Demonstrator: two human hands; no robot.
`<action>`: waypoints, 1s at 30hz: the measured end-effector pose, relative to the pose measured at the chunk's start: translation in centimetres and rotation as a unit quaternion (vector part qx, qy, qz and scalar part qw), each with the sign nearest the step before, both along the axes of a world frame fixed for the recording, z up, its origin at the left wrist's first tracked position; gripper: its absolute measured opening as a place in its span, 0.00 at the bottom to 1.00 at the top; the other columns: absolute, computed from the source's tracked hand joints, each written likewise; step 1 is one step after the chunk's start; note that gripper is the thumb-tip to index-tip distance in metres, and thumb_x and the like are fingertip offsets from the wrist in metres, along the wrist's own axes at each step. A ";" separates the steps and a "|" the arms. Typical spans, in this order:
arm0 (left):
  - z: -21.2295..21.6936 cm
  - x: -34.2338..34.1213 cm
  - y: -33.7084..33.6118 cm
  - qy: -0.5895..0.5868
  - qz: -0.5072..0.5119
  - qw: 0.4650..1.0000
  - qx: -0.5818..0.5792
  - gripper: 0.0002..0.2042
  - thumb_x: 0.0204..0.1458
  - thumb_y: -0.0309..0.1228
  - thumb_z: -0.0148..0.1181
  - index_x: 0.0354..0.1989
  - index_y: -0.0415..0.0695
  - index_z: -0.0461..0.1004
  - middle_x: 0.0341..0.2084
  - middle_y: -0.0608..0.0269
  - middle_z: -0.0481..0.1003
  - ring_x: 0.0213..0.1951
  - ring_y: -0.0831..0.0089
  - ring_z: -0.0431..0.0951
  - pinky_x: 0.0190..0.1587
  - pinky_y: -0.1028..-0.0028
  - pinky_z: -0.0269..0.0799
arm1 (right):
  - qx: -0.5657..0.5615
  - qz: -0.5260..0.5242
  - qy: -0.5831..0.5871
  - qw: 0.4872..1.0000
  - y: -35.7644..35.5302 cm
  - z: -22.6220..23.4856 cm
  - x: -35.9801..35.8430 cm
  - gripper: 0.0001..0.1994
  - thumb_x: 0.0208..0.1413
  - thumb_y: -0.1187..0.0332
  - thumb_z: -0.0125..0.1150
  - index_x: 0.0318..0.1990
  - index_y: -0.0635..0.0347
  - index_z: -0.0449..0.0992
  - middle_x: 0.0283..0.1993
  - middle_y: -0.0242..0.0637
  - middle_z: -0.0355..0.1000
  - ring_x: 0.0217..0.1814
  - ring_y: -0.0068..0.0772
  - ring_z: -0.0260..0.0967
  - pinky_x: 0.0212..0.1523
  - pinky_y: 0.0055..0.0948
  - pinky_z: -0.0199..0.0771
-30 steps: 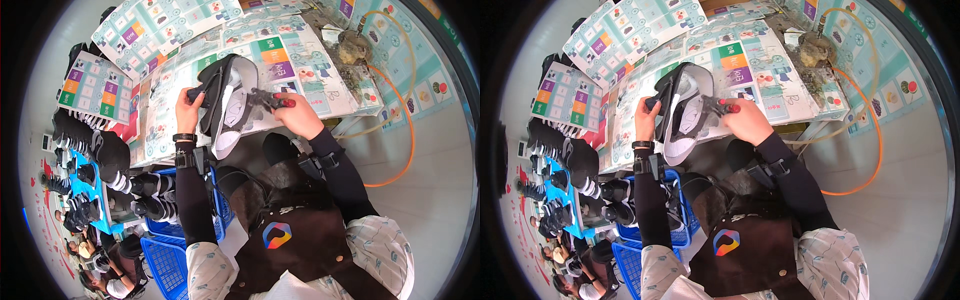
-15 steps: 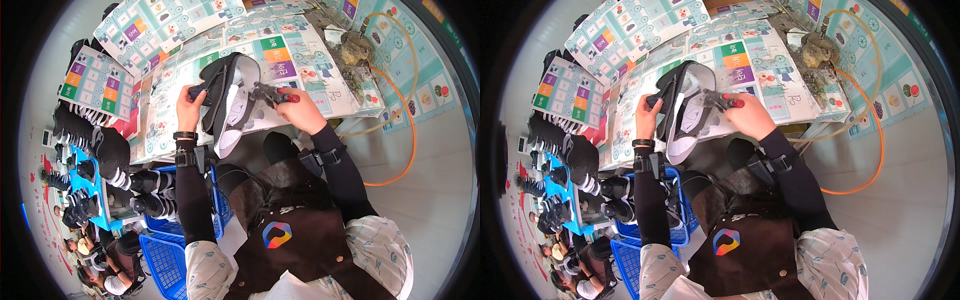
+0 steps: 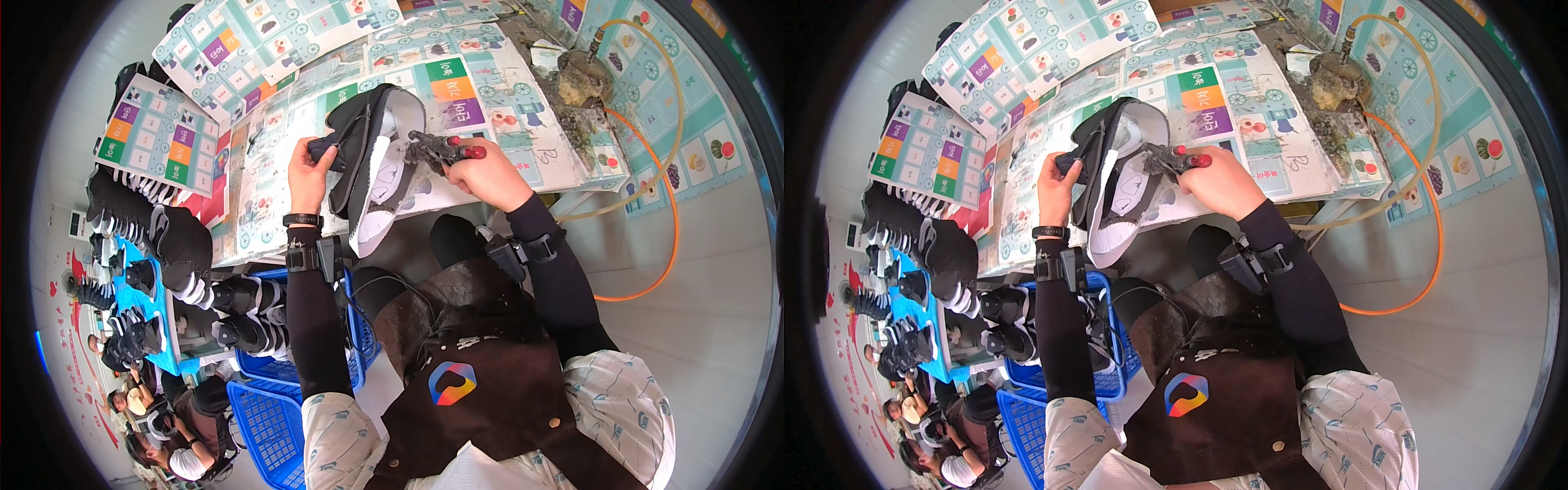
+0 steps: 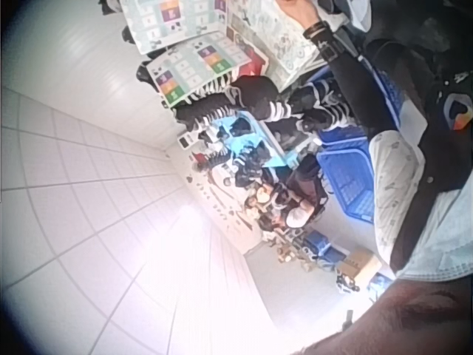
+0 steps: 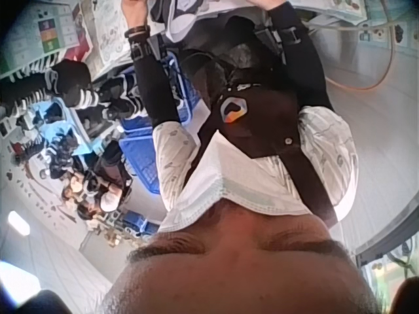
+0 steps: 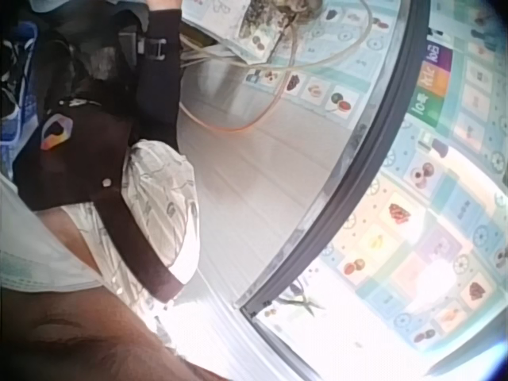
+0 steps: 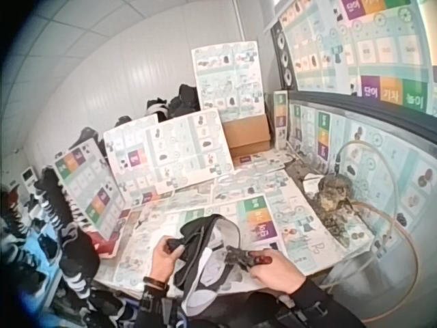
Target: Process shoe uppers using a hand tool at a manufacturing workstation.
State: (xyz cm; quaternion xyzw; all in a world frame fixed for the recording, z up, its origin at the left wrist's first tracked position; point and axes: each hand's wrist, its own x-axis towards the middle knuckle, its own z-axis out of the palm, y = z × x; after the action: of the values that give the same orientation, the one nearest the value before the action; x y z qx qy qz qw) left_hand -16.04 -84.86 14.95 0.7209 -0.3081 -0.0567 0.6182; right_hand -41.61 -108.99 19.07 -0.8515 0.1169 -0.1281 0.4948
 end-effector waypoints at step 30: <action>0.1 0.1 0.0 -0.002 -0.009 1.000 0.005 0.12 0.61 0.23 0.68 0.50 0.39 0.73 0.39 0.68 0.78 0.42 0.81 0.77 0.49 0.79 0.73 | -0.058 0.076 -0.008 0.995 0.4 -0.9 -0.7 0.10 0.45 0.69 0.65 0.31 0.68 0.77 0.34 0.53 0.77 0.38 0.59 0.74 0.40 0.45 0.75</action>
State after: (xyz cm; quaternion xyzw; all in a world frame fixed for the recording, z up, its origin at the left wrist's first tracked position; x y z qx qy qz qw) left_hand -15.95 -84.84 15.07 0.7210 -0.3157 -0.0627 0.6137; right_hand -42.29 -108.57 18.17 -0.8840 0.0402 -0.1037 0.4541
